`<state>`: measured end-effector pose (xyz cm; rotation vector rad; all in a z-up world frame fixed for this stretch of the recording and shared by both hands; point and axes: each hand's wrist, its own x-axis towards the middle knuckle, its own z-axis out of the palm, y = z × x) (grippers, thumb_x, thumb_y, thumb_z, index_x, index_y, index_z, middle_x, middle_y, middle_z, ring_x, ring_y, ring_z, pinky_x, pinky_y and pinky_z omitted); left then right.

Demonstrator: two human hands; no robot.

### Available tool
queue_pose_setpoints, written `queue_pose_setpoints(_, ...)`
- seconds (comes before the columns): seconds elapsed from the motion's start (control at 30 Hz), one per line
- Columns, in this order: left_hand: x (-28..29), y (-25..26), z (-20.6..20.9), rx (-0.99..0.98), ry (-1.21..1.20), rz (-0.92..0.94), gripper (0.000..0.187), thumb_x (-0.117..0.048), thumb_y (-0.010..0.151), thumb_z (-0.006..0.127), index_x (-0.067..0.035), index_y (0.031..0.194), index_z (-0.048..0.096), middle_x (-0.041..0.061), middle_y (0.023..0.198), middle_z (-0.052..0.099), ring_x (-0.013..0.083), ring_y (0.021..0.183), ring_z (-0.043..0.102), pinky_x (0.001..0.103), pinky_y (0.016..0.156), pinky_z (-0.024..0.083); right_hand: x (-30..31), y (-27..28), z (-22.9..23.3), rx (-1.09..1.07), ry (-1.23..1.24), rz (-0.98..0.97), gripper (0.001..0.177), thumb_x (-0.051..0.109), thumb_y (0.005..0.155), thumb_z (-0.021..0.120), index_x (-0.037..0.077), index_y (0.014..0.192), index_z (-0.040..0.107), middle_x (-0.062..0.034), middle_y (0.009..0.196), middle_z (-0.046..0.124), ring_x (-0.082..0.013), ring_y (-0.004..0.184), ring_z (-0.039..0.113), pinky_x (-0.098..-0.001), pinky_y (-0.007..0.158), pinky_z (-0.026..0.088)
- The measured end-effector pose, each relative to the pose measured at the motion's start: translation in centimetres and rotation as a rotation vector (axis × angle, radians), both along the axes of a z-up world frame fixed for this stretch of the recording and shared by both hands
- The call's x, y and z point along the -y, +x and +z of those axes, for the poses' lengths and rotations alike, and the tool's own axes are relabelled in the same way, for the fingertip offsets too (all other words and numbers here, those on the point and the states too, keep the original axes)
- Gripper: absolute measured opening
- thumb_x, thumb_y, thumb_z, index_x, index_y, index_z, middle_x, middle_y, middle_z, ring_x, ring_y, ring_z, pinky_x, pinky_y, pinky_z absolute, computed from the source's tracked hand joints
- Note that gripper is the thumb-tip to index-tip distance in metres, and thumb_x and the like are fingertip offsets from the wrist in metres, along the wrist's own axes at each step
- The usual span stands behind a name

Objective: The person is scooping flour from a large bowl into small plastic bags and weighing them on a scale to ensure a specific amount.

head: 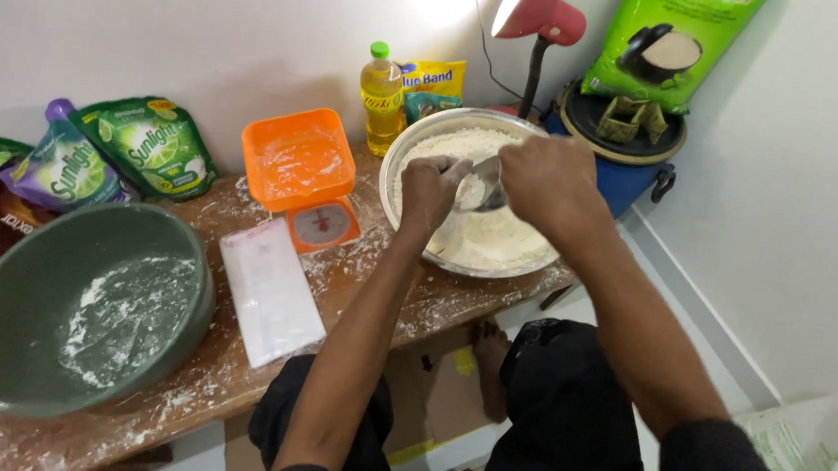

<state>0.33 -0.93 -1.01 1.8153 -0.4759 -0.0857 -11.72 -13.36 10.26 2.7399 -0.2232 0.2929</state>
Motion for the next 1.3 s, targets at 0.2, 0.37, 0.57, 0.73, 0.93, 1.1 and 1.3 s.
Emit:
queue_pose_setpoints(0.2, -0.2, -0.5, 0.9, -0.059, -0.058, -0.015, 0.025, -0.033, 0.09, 0.076, -0.009, 0.094, 0.081, 0.016, 0.077, 0.076, 0.0281, 0.078, 0.076, 0.041, 0.07, 0.057, -1.9, 2.2, 3.1, -0.071, 0.005, 0.027, 0.023, 0.009, 0.088, 0.06, 0.014, 0.074, 0.078, -0.0094, 0.064, 0.073, -0.0338, 0.065, 0.075, -0.0481, 0.056, 0.059)
queue_pose_setpoints(0.37, -0.5, -0.6, 1.0, -0.062, -0.085, -0.007, 0.025, -0.031, 0.093, 0.074, -0.007, 0.097, 0.081, 0.017, 0.079, 0.076, 0.0252, 0.079, 0.074, 0.038, 0.071, 0.057, -2.8, 2.0, 4.3, -0.049, -0.018, 0.061, 0.019, 0.008, 0.088, 0.065, 0.015, 0.075, 0.077, -0.01, 0.064, 0.072, -0.0338, 0.061, 0.074, -0.047, 0.052, 0.058)
queue_pose_setpoints(0.57, -0.5, 0.4, 0.2, -0.097, -0.208, 0.057, 0.02, -0.028, 0.088, 0.076, -0.008, 0.089, 0.081, 0.01, 0.055, 0.063, 0.0169, 0.048, 0.064, 0.032, 0.048, 0.052, -4.1, -4.4, 8.2, -0.078, 0.126, -0.163, 0.011, 0.013, 0.089, 0.071, 0.012, 0.084, 0.081, -0.0144, 0.071, 0.075, -0.0376, 0.07, 0.076, -0.0506, 0.058, 0.058)
queue_pose_setpoints(0.73, -1.5, -0.6, 2.3, -0.128, -0.329, 0.064, 0.02, -0.021, 0.087, 0.075, -0.001, 0.089, 0.079, 0.009, 0.048, 0.056, 0.0146, 0.04, 0.06, 0.026, 0.04, 0.047, -3.5, -8.5, 8.0, -0.074, 0.401, -0.379, 0.02, 0.018, 0.098, 0.068, 0.009, 0.109, 0.081, -0.0216, 0.087, 0.078, -0.0412, 0.081, 0.076, -0.0525, 0.068, 0.06)
queue_pose_setpoints(0.93, -1.5, -0.3, 2.8, -0.104, -0.384, 0.078, 0.018, -0.017, 0.088, 0.077, 0.0, 0.088, 0.079, 0.011, 0.048, 0.058, 0.0164, 0.035, 0.058, 0.027, 0.034, 0.045, 1.7, -6.3, 0.6, -0.107, 0.451, -0.557, 0.02, 0.024, 0.093, 0.071, 0.014, 0.104, 0.084, -0.0195, 0.094, 0.08, -0.043, 0.094, 0.077, -0.055, 0.079, 0.059)
queue_pose_setpoints(1.1, -1.3, 0.0, 2.7, -0.106, -0.369, 0.07, 0.02, -0.019, 0.087, 0.078, 0.0, 0.089, 0.079, 0.011, 0.051, 0.059, 0.0149, 0.036, 0.058, 0.027, 0.034, 0.046, 5.1, -2.9, -6.9, -0.18, 0.411, -0.493, 0.023, 0.013, 0.092, 0.062, 0.009, 0.102, 0.082, -0.016, 0.094, 0.08, -0.0382, 0.094, 0.077, -0.0544, 0.079, 0.059)
queue_pose_setpoints(1.3, -1.4, -0.2, 3.1, -0.115, -0.357, 0.052, 0.02, -0.019, 0.089, 0.077, 0.001, 0.091, 0.079, 0.009, 0.052, 0.057, 0.0125, 0.036, 0.056, 0.025, 0.035, 0.044, 6.4, -1.1, -11.0, -0.169, 0.414, -0.401, 0.022, 0.017, 0.091, 0.061, 0.011, 0.1, 0.08, -0.0134, 0.088, 0.079, -0.0343, 0.091, 0.078, -0.0504, 0.081, 0.059)
